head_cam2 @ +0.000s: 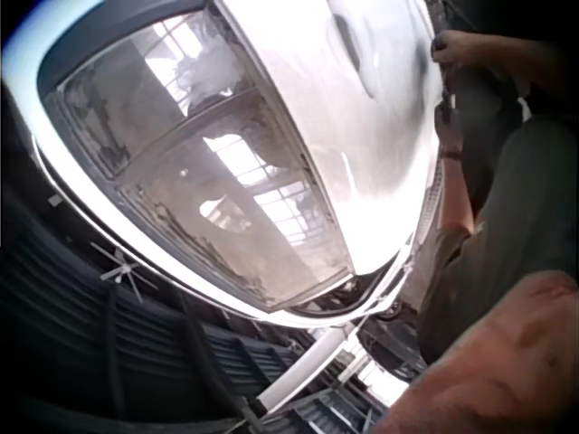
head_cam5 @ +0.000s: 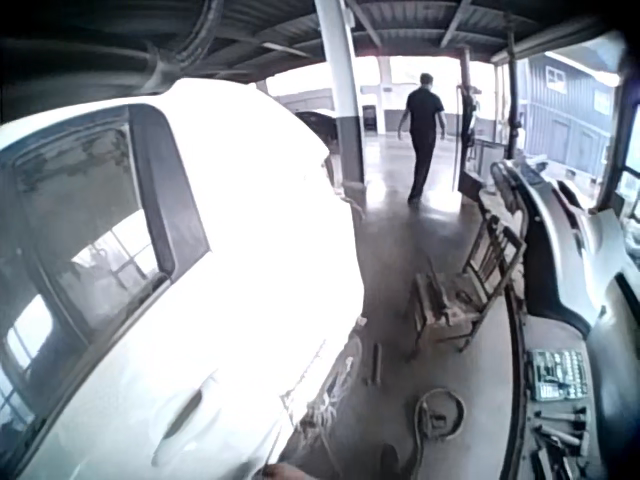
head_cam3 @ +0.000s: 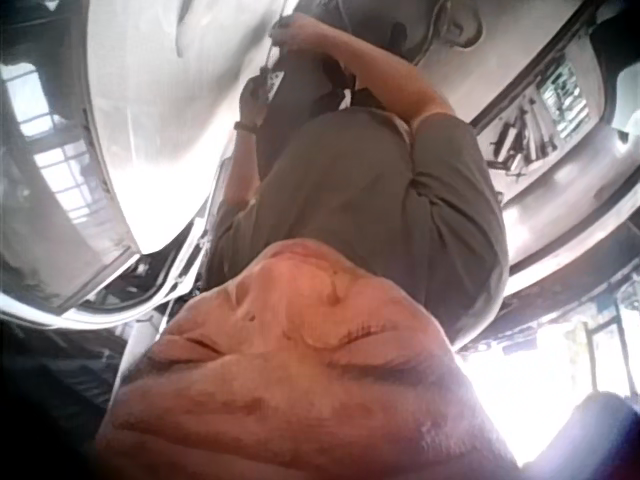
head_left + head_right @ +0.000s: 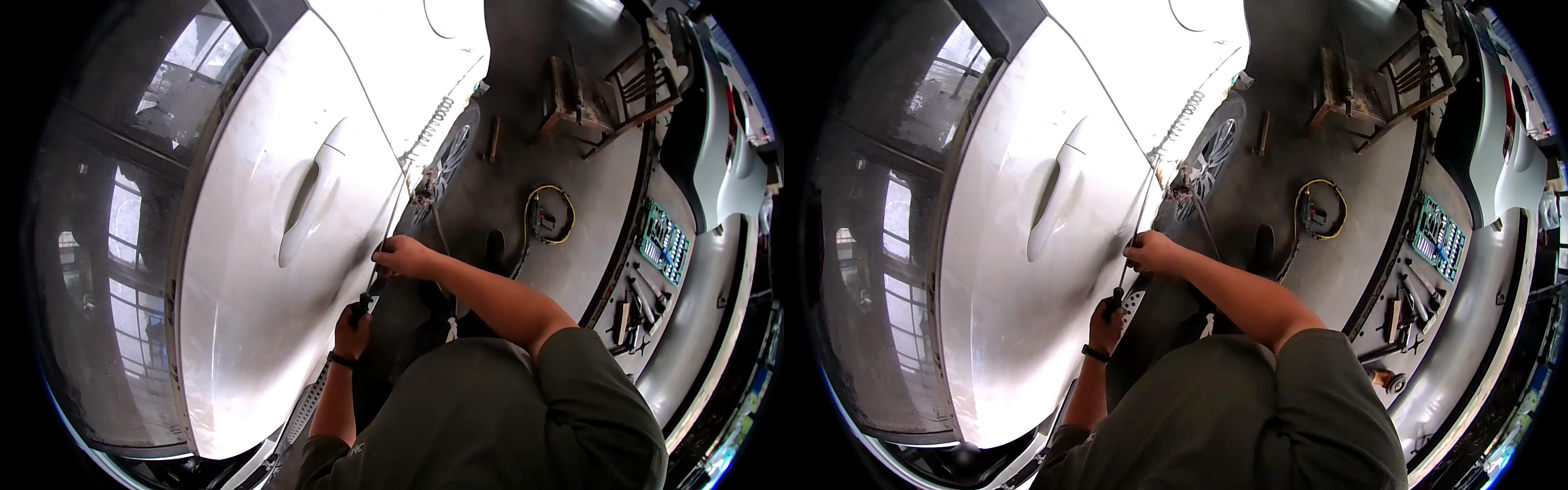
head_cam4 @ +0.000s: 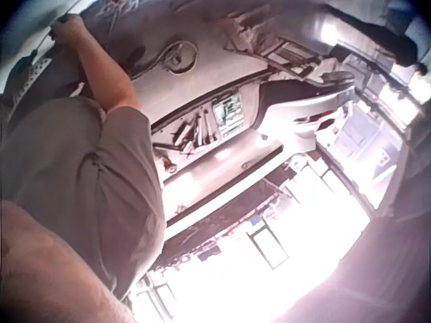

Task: The person repairs the dented rear fender of a white car by first attaching a puller tool to the metal, using a slide hammer to pull the dent out, and then hammering the surface by hand to smooth the panel.

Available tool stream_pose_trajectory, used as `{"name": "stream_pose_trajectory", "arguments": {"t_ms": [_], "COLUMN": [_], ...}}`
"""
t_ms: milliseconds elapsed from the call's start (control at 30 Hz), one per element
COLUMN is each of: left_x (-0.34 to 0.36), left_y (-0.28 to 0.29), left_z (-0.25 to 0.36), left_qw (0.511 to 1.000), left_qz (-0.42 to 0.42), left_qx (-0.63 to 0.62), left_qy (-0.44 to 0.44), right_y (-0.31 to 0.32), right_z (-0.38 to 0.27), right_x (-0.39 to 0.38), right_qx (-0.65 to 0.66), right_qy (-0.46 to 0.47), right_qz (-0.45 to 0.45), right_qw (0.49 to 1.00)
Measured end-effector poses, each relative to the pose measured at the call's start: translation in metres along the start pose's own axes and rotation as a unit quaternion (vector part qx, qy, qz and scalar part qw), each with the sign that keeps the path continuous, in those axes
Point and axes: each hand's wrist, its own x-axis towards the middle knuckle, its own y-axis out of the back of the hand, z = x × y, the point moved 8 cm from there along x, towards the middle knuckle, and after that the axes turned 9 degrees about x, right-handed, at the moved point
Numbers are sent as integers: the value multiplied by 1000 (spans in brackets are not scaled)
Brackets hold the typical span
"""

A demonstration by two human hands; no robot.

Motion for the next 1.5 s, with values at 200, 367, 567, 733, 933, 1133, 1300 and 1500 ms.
{"name": "stream_pose_trajectory", "arguments": {"t_ms": [200,367,567,733,933,1133,1300,1500], "left_x": [-4,1,9,13,19,20,18,14], "left_y": [9,7,4,-8,-17,-19,-10,-9], "left_z": [9,0,21,-1,1,-2,8,13], "left_qw": [975,925,887,833,815,809,839,841], "left_qz": [9,4,-11,-20,-21,-24,-8,10], "left_qx": [-182,-349,-451,-535,-563,-570,-526,-514], "left_qy": [123,152,99,141,138,144,137,169], "right_y": [-4,2,14,17,24,20,21,22], "right_z": [1,-13,-19,-26,-26,-29,-29,-26], "right_x": [12,10,12,13,11,7,7,10], "right_qx": [24,35,35,36,37,53,88,85], "right_qy": [3,-6,-6,-4,-2,-5,0,4], "right_qz": [14,15,37,39,42,36,38,33], "right_qw": [1000,999,999,999,998,998,995,996]}}
